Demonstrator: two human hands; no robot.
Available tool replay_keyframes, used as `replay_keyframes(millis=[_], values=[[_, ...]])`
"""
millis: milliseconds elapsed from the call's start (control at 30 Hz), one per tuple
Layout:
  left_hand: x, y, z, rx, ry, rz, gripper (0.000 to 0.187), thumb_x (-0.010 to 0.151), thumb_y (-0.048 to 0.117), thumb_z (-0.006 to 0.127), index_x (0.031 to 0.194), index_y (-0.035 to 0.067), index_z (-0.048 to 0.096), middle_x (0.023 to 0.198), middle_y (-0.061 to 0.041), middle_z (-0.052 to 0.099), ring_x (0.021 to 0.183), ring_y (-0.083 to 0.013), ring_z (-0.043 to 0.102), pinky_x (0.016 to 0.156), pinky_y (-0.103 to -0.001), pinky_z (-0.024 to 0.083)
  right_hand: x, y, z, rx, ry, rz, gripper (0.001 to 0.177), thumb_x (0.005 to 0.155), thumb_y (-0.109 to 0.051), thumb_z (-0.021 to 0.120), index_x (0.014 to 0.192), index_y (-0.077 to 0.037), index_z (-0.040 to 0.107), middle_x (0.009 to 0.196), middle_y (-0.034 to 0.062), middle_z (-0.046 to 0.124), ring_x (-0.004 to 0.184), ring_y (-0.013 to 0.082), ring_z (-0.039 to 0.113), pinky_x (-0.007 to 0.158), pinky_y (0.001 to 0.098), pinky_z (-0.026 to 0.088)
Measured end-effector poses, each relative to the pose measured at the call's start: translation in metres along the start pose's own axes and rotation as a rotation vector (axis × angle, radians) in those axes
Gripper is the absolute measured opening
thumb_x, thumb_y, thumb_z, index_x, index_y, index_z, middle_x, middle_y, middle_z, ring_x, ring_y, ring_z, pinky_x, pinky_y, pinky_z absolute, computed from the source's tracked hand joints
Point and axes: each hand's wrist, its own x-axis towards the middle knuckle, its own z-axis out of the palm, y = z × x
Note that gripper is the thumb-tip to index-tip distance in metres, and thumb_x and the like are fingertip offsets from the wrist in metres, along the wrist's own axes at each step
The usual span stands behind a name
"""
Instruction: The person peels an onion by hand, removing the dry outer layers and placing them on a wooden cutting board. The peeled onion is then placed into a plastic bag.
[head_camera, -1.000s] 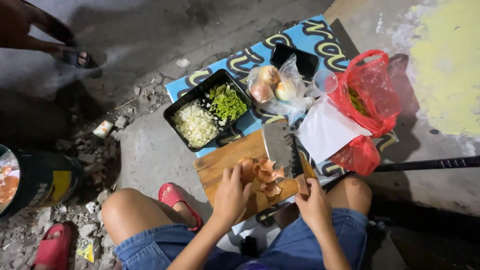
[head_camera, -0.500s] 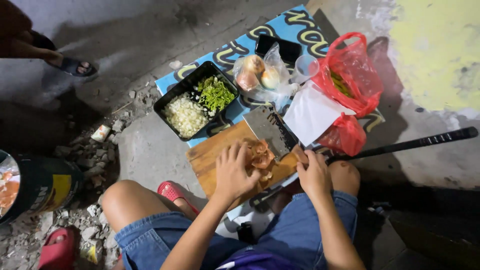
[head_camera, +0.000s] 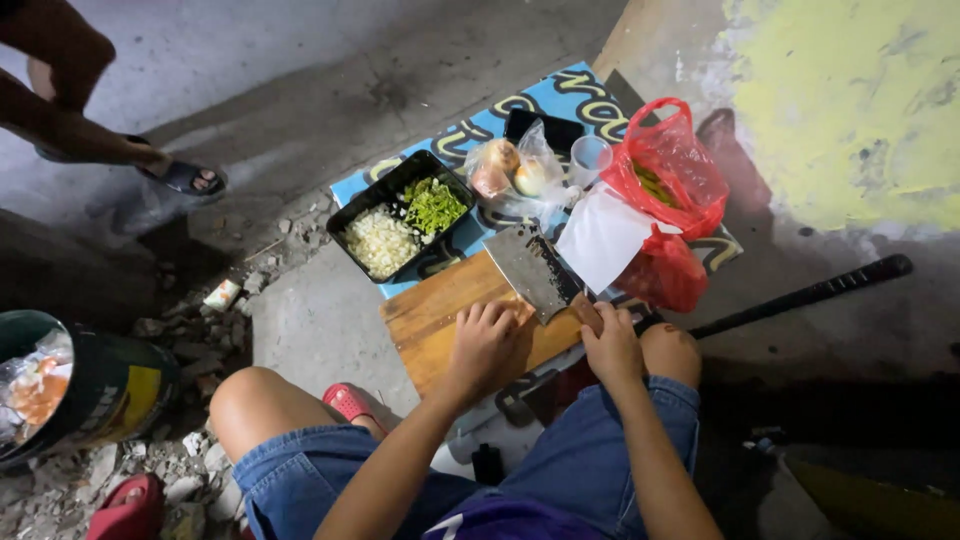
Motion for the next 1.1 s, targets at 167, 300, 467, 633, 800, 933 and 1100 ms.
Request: replay_keyframes(millis=[167,300,467,633,800,933,1100], values=[[0.01,-0.006,-0.002,0.081,0.118,0.168,0.015,0.086,0.024,0.067,0.1,0.02,0.064,0.086,-0.003,0.055,0.077,-0.0233,0.056,0.064,-0.034,0.043,-0.005,-0.008,-0.006,0.043,0.006,0.018,0.043,0.093,-0.027,0.07,0.133,-0.016,0.06,0.122,0.0122,0.059,0.117,0.0353,0.066,0.093,0.0459,0.058],[-0.012,-0.056,0.072,0.022,0.054,0.189,0.017,0.093,0.028,0.059,0.108,0.02,0.062,0.089,-0.002,0.055,0.075,-0.0225,0.06,0.06,-0.031,0.048,-0.006,-0.005,-0.005,0.017,0.048,0.001,0.051,0.088,-0.034,0.074,0.134,-0.019,0.061,0.124,0.0096,0.059,0.12,0.0335,0.065,0.096,0.0453,0.058],[-0.007,-0.082,0.074,-0.583,-0.046,-0.353,0.007,0.087,0.016,0.069,0.093,0.017,0.066,0.079,-0.012,0.069,0.078,-0.0394,0.071,0.07,-0.045,0.056,0.005,-0.028,-0.013,0.058,0.412,-0.281,0.043,0.087,-0.026,0.076,0.124,-0.005,0.068,0.115,0.0169,0.064,0.11,0.0406,0.066,0.09,0.0505,0.056],[0.053,-0.073,0.025,-0.678,-0.058,-0.911,0.018,0.086,0.034,0.08,0.093,0.018,0.073,0.075,-0.011,0.074,0.075,-0.0298,0.073,0.069,-0.039,0.056,0.055,-0.056,-0.004,0.048,0.44,-0.41,0.033,0.086,-0.021,0.076,0.116,-0.009,0.069,0.1,0.0114,0.066,0.094,0.035,0.071,0.077,0.0422,0.059],[0.099,-0.116,0.049,-1.056,-0.022,-0.988,0.015,0.089,0.025,0.079,0.093,0.013,0.072,0.055,-0.008,0.065,0.045,-0.015,0.061,0.038,-0.026,0.045,0.143,-0.116,-0.009,0.024,0.478,-0.434,0.032,0.086,-0.022,0.076,0.113,-0.01,0.068,0.093,0.0068,0.066,0.082,0.0301,0.073,0.065,0.0422,0.061],[0.162,-0.13,0.077,-1.006,-0.033,-0.95,0.027,0.083,0.032,0.083,0.105,0.017,0.078,0.077,-0.008,0.073,0.065,-0.0208,0.069,0.057,-0.033,0.055,0.214,-0.15,-0.005,-0.22,0.406,-0.491,0.049,0.075,-0.027,0.084,0.114,-0.008,0.062,0.098,0.013,0.065,0.084,0.0378,0.074,0.069,0.0538,0.061],[0.234,-0.14,0.132,-0.805,-0.146,-0.939,0.036,0.074,0.045,0.086,0.101,0.023,0.08,0.085,-0.005,0.076,0.088,-0.0277,0.075,0.081,-0.04,0.059,0.31,-0.135,0.022,-0.376,0.11,-0.219,0.028,0.089,-0.037,0.067,0.097,-0.012,0.074,0.09,0.0113,0.073,0.088,0.0378,0.076,0.072,0.0565,0.06]])
